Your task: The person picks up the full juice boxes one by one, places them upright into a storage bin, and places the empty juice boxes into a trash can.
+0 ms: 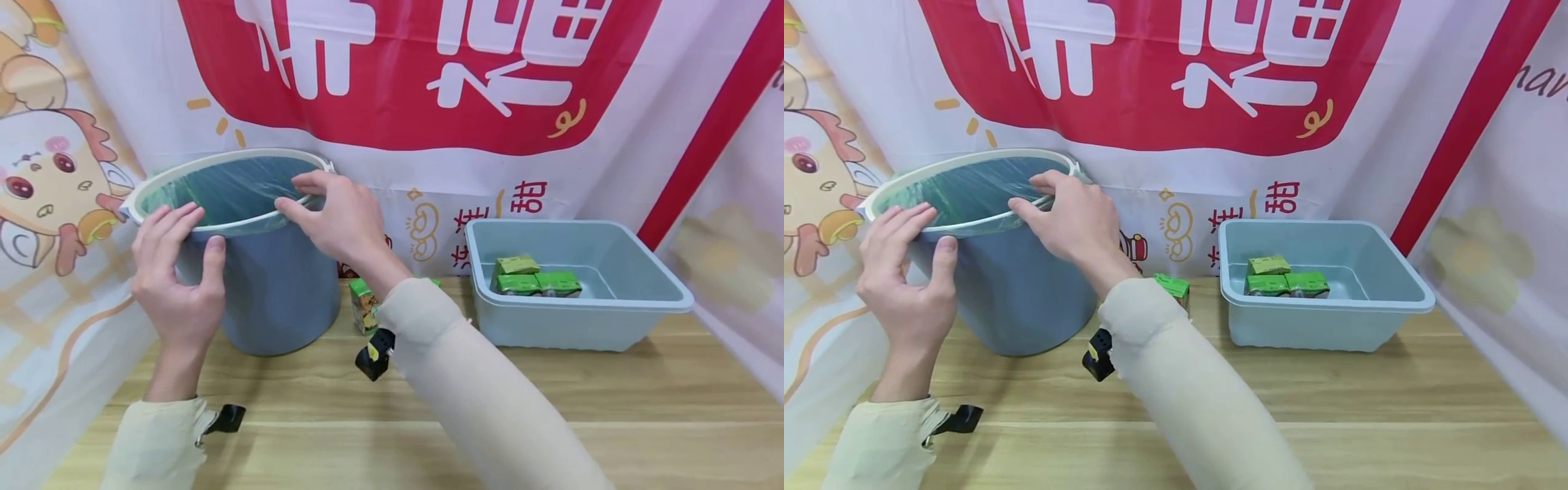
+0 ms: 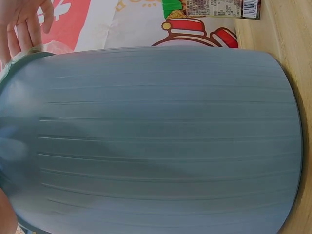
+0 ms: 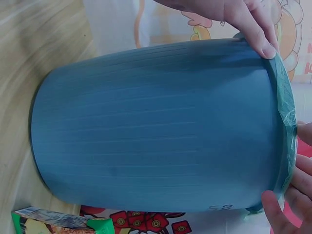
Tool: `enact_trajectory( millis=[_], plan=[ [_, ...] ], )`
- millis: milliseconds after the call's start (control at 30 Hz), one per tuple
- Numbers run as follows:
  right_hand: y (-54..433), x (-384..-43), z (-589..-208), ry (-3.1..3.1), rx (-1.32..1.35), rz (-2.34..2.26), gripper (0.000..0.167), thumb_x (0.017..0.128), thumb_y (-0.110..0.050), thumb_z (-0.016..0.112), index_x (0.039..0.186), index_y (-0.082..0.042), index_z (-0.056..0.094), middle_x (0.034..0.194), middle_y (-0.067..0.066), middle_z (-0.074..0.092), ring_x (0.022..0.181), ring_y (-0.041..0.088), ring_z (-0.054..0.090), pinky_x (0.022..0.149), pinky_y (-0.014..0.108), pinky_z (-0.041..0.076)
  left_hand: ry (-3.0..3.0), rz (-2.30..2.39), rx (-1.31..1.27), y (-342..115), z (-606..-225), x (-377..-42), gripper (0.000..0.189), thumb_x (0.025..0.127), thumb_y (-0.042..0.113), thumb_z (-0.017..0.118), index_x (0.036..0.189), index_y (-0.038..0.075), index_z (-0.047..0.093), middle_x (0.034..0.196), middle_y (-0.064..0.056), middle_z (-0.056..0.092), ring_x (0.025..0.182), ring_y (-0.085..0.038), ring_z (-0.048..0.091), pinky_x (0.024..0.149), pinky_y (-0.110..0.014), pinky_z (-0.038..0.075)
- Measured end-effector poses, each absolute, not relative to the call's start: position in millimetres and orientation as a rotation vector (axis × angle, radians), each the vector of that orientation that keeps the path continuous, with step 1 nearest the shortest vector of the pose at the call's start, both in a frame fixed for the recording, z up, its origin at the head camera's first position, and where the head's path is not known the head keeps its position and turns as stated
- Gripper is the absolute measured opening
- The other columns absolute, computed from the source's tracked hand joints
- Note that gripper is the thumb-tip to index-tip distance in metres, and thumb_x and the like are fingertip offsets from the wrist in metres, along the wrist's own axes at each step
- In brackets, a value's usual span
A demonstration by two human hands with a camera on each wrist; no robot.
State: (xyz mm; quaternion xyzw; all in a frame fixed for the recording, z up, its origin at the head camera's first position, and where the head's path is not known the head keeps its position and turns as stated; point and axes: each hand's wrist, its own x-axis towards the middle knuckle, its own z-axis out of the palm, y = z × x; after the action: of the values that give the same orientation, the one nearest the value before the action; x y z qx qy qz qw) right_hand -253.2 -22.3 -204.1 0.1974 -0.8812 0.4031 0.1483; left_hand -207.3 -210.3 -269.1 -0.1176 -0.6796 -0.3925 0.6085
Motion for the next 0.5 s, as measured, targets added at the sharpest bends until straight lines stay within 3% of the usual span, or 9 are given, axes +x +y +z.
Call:
enact_trajectory(
  millis=[233,500],
  plan=[
    [-15,-253,-210,-2.484,0.712,1.301,0.052,0.1,-0.041,0.072,0.149,-0.026,0.062,0.149,-0.01,0.065,0.14,0.009,0.056,0.113,0.036,0.052,-1.601,-0.892,-0.263,-221,-276,-214,0.04,0.091,0.023,0.072,0.122,0.0,0.078,0.13,-0.019,0.076,0.139,-0.031,0.06,0.126,-0.037,0.036],
    [10,-253,-221,-2.205,0.905,1.563,0.049,0.1,-0.027,0.073,0.148,-0.02,0.063,0.15,-0.003,0.066,0.138,0.011,0.061,0.106,0.034,0.058,-1.6,-0.897,-0.259,-224,-278,-216,0.04,0.091,0.024,0.072,0.123,0.0,0.078,0.13,-0.018,0.076,0.14,-0.03,0.06,0.126,-0.037,0.036]
  ],
)
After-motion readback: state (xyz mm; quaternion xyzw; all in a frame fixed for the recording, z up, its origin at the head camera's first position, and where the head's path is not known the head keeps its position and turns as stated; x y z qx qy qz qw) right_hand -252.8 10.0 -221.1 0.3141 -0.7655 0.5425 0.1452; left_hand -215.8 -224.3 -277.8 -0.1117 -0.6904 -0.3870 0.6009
